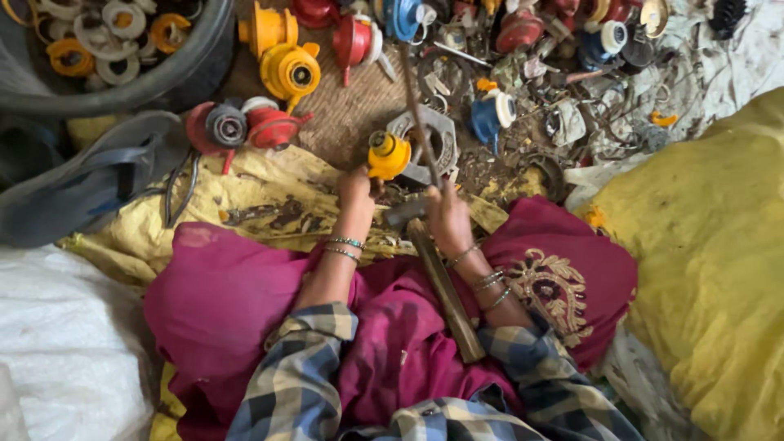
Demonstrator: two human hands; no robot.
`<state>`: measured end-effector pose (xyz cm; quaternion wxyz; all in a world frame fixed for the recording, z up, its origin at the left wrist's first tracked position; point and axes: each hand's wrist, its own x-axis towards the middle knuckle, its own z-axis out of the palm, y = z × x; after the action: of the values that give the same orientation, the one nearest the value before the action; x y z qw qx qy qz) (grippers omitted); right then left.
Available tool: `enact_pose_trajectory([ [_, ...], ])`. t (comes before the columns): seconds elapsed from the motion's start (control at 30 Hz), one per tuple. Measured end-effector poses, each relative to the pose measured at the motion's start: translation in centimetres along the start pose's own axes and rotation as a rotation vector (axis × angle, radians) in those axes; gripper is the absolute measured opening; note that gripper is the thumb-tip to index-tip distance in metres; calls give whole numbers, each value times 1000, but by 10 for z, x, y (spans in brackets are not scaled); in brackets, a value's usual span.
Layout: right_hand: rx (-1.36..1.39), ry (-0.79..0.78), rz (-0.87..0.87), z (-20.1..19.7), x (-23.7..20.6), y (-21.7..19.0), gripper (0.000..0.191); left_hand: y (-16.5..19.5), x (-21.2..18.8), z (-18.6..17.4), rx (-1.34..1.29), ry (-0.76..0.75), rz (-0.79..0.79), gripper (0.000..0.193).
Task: The person sits on the floor and uses a hammer to strike and separate small plastic components from colorful plastic housings. They handle multiple units one at a time, placing separated pieces into a nearby container.
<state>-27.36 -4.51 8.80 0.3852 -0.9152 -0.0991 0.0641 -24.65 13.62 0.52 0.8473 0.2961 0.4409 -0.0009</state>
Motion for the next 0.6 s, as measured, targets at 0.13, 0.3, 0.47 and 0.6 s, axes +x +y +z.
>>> enact_pose_trajectory([
  [0.13, 56, 194, -416, -8, -13, 9, 22, 1, 1, -2, -21, -33, 28, 20],
  [0.3, -101, -1, -46, 3, -1, 4, 28, 5, 2, -1, -48, 22, -7, 16],
  [0.47, -5, 110, -74, -9, 0, 0, 29, 7, 3, 0, -47, 30, -12, 16],
  [0.6, 136, 164, -366, -13, -12, 3, 32, 7, 3, 0, -19, 11, 85, 17],
])
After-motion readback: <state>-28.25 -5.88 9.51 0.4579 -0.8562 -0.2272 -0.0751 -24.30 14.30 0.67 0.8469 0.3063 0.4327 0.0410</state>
